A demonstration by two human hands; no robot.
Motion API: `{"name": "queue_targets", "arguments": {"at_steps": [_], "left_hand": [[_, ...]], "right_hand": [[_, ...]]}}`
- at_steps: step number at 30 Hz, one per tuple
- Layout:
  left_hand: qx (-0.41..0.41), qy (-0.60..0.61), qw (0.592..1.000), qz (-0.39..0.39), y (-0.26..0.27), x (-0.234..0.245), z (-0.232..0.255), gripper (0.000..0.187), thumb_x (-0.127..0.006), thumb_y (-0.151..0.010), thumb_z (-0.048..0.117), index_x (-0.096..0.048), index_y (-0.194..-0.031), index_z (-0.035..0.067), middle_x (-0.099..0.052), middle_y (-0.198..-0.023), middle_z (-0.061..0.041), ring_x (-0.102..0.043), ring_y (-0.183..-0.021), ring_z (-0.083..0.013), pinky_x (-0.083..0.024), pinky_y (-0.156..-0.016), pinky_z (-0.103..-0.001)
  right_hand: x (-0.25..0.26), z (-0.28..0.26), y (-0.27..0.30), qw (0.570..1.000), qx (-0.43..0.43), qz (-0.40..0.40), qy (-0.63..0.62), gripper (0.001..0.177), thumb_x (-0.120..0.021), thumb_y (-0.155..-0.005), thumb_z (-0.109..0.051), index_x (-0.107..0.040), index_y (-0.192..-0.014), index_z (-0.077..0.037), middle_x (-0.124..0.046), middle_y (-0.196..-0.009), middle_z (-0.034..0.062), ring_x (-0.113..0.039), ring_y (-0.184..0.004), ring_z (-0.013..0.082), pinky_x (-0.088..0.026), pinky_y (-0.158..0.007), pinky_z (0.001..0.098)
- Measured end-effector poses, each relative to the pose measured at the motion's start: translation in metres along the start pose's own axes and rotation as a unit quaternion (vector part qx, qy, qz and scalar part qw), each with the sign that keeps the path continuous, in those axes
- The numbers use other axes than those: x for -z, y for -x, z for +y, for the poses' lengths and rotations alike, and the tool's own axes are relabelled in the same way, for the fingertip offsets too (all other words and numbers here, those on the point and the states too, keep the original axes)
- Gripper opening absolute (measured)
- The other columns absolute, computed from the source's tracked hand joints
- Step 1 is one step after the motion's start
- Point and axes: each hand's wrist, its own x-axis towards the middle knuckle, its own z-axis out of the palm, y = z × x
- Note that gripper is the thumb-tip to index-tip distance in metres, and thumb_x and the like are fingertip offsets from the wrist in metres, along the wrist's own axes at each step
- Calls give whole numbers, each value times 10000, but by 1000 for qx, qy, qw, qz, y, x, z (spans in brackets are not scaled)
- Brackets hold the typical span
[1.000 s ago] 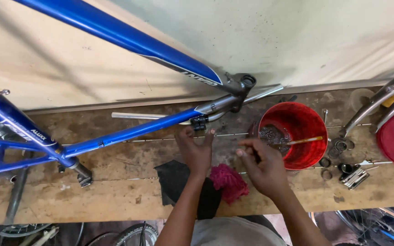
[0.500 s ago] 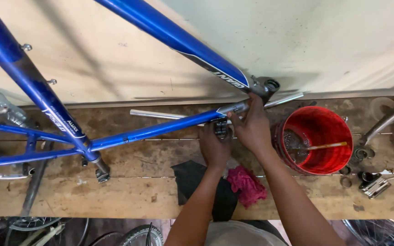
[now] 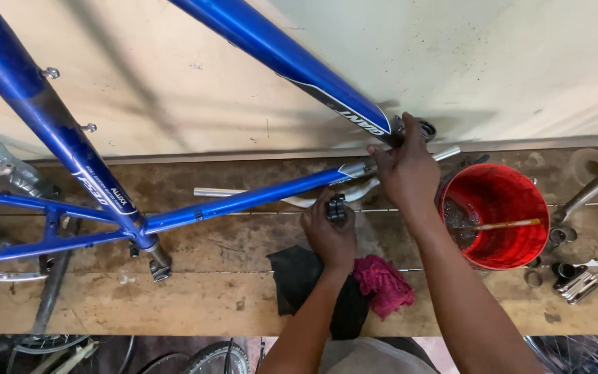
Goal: The person cleans a bicycle chain and a metal ring by scrubbing them with a toothbrush in a red bucket of liquid. They wipe the parts with a red cloth and place them on a wooden workbench next to a blue bicycle frame.
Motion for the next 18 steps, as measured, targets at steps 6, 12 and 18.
{"name": "queue_targets", "arguments": {"at_steps": [6,12,18], "left_hand": [[15,36,999,-5,-7,43,-11,364,-712,-746,17,-679,-1091,129,-707,-1070,-70,-610,-1005,-300,-411,-975,-455],[-15,-7,1000,11,-22,108,-36,326,-779,-663,60,-710,-966,157,-721,-949,-53,-649,-914,-281,-489,-885,-392],[62,7,998,1,-47,136,-42,305,-758,-725,19,-670,-1016,50,-651,-957,-183,-635,-893,-383,-491,-841,-503]], "right_hand": [[-19,33,-18,994,17,15,110,431,-592,-972,-464,-528,-1248,-139,-695,-1037,196,-665,-903,504,-492,-786,631],[-31,41,-17,991,51,60,104,440,-607,-982,-462,-508,-1234,-115,-636,-1005,197,-651,-838,531,-493,-716,666],[-25,30,-13,996,46,58,54,419,-637,-986,-407,-516,-1246,-101,-660,-926,166,-661,-854,497,-493,-756,635]]}}
